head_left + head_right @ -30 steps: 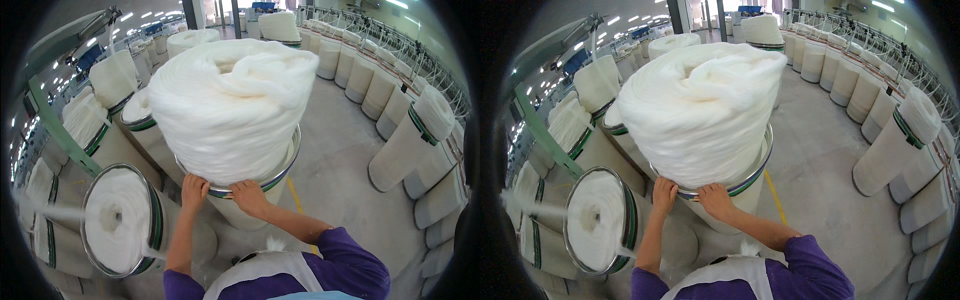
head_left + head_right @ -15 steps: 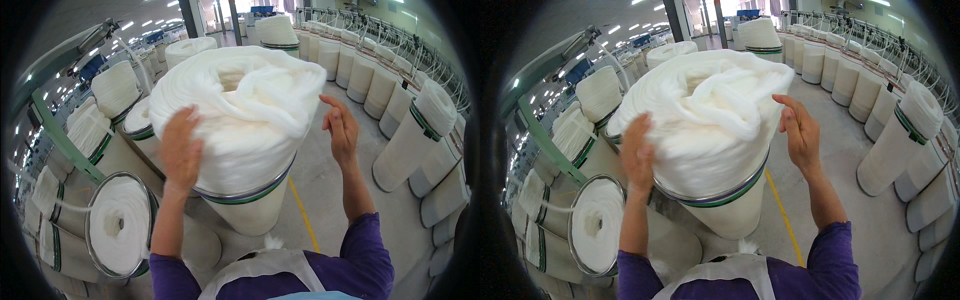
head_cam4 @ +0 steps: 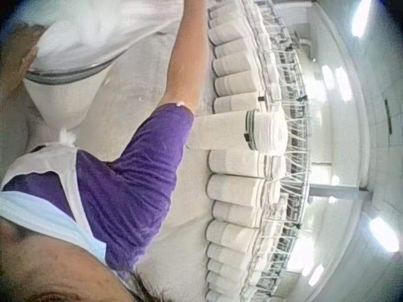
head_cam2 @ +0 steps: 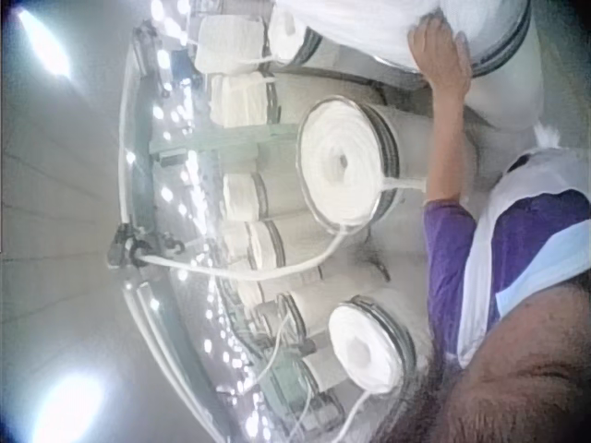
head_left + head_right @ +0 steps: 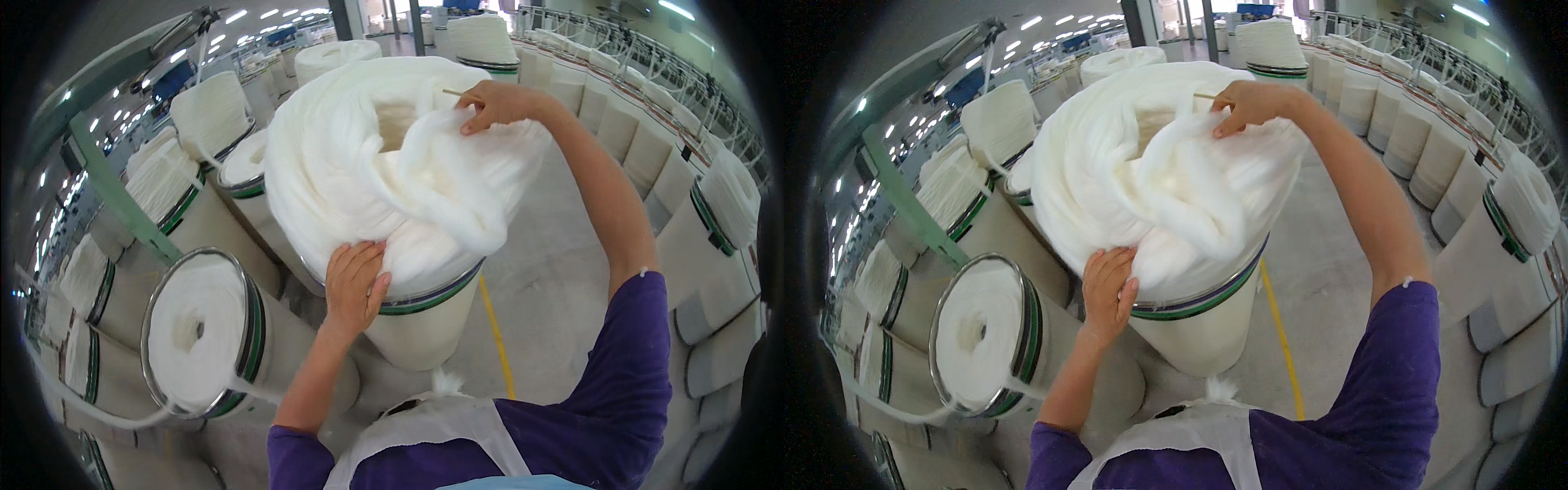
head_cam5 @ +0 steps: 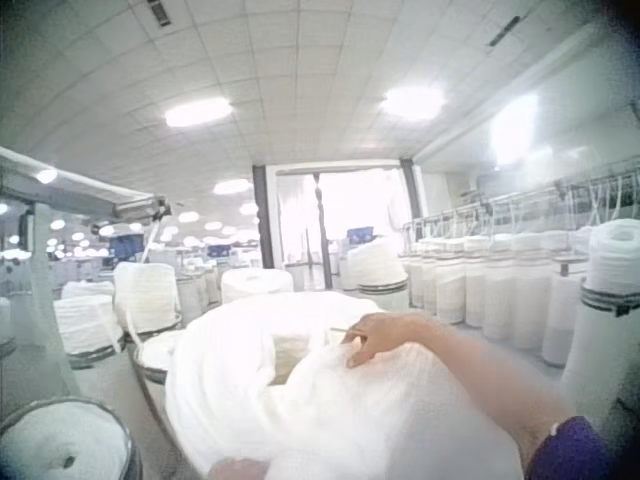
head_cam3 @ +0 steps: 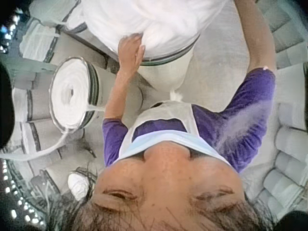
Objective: The person walks among large white textile roving bobbins in a factory, then repeatedly pulls strands from the bobbins, twists them together by hand, and uses a small wooden stick to secure the twisted ends. The person moves between bobbins and repeats the same handling steps.
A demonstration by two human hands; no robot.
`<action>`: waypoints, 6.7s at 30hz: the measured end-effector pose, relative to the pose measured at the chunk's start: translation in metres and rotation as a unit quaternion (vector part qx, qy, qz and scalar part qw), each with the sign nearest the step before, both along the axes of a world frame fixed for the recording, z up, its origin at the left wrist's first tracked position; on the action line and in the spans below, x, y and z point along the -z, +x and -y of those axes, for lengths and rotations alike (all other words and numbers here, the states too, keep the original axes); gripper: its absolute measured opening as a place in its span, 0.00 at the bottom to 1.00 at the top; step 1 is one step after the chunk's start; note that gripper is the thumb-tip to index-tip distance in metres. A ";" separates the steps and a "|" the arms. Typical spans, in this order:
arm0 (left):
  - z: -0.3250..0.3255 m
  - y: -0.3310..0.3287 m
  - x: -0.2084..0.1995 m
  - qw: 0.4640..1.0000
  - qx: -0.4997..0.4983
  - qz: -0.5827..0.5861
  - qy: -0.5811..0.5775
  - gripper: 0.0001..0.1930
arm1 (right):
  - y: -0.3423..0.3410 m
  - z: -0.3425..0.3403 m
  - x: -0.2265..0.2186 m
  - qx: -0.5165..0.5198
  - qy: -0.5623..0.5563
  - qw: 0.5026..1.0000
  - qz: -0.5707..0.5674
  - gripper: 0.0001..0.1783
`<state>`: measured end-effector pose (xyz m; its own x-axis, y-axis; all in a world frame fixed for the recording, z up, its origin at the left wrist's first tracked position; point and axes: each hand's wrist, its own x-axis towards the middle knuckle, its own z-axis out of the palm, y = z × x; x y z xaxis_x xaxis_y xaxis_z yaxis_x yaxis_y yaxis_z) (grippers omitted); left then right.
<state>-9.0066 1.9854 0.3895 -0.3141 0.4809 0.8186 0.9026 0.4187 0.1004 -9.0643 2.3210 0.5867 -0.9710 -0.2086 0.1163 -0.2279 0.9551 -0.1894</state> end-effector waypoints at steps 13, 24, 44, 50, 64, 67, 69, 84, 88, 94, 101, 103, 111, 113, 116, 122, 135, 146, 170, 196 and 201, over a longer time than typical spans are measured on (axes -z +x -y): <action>0.088 0.059 -0.022 0.976 0.035 0.162 0.139 0.15 | 0.074 0.151 -0.091 -0.097 0.094 0.977 -0.166 0.22; 0.209 0.085 0.059 0.934 0.053 0.344 0.084 0.11 | 0.057 0.169 -0.064 0.113 0.215 0.926 -0.290 0.10; 0.247 0.101 0.134 0.809 -0.005 0.588 0.022 0.18 | 0.228 0.185 0.156 0.097 -0.390 0.913 -0.071 0.20; 0.125 0.073 0.029 0.877 0.130 0.451 0.104 0.19 | 0.159 0.204 0.229 0.150 -0.394 0.904 -0.075 0.48; 0.032 0.090 -0.018 0.619 0.291 0.715 0.144 0.22 | 0.237 0.242 0.291 0.030 -0.612 0.776 0.150 0.12; 0.037 0.094 -0.022 0.743 0.192 0.630 0.122 0.22 | 0.239 0.243 0.283 0.005 -0.619 0.782 0.075 0.14; 0.045 0.100 -0.028 0.786 0.237 0.547 0.163 0.21 | 0.237 0.244 0.281 -0.029 -0.604 0.795 0.047 0.14; 0.257 0.191 0.166 0.553 -0.069 0.800 0.224 0.19 | 0.303 0.220 0.582 -0.051 -0.173 0.856 0.484 0.19; 0.258 0.183 0.192 0.571 0.013 0.783 0.245 0.20 | 0.301 0.237 0.612 -0.041 0.050 0.916 0.397 0.14; 0.272 0.171 0.214 0.621 -0.086 0.763 0.153 0.15 | 0.251 0.269 0.473 -0.153 -0.116 0.928 0.320 0.18; 0.294 0.163 0.227 0.756 -0.283 0.565 0.167 0.17 | 0.219 0.326 0.341 -0.191 -0.360 0.889 0.206 0.12; 0.308 0.152 0.223 0.756 -0.427 0.398 0.295 0.20 | 0.206 0.339 0.337 -0.148 -0.405 0.868 0.246 0.13; 0.252 0.120 0.207 0.665 -0.124 0.645 0.356 0.20 | 0.168 0.371 0.382 -0.078 -0.497 0.829 0.244 0.24; 0.227 0.134 0.202 0.593 -0.051 0.667 0.449 0.20 | 0.167 0.378 0.398 -0.113 -0.510 0.820 0.234 0.27; 0.211 0.142 0.192 0.538 -0.028 0.657 0.528 0.20 | 0.171 0.380 0.418 -0.164 -0.473 0.791 0.353 0.27; 0.234 0.131 0.182 0.444 0.092 0.621 0.640 0.17 | 0.197 0.357 0.422 -0.088 -0.280 0.731 0.616 0.22; 0.245 0.118 0.198 0.390 0.219 0.568 0.691 0.18 | 0.229 0.278 0.476 -0.130 -0.132 0.893 0.411 0.23; 0.210 0.152 0.235 0.365 0.051 0.645 0.669 0.19 | 0.276 0.256 0.561 -0.025 -0.223 0.854 0.470 0.12; 0.226 0.172 0.224 0.488 -0.046 0.734 0.471 0.17 | 0.129 0.269 0.401 0.019 -0.375 0.817 0.438 0.18; 0.209 0.151 0.182 0.447 0.032 0.736 0.508 0.20 | 0.189 0.368 0.342 0.066 -0.664 0.698 0.262 0.13; 0.202 0.146 0.174 0.402 0.036 0.690 0.601 0.20 | 0.208 0.361 0.342 -0.025 -0.602 0.773 0.199 0.14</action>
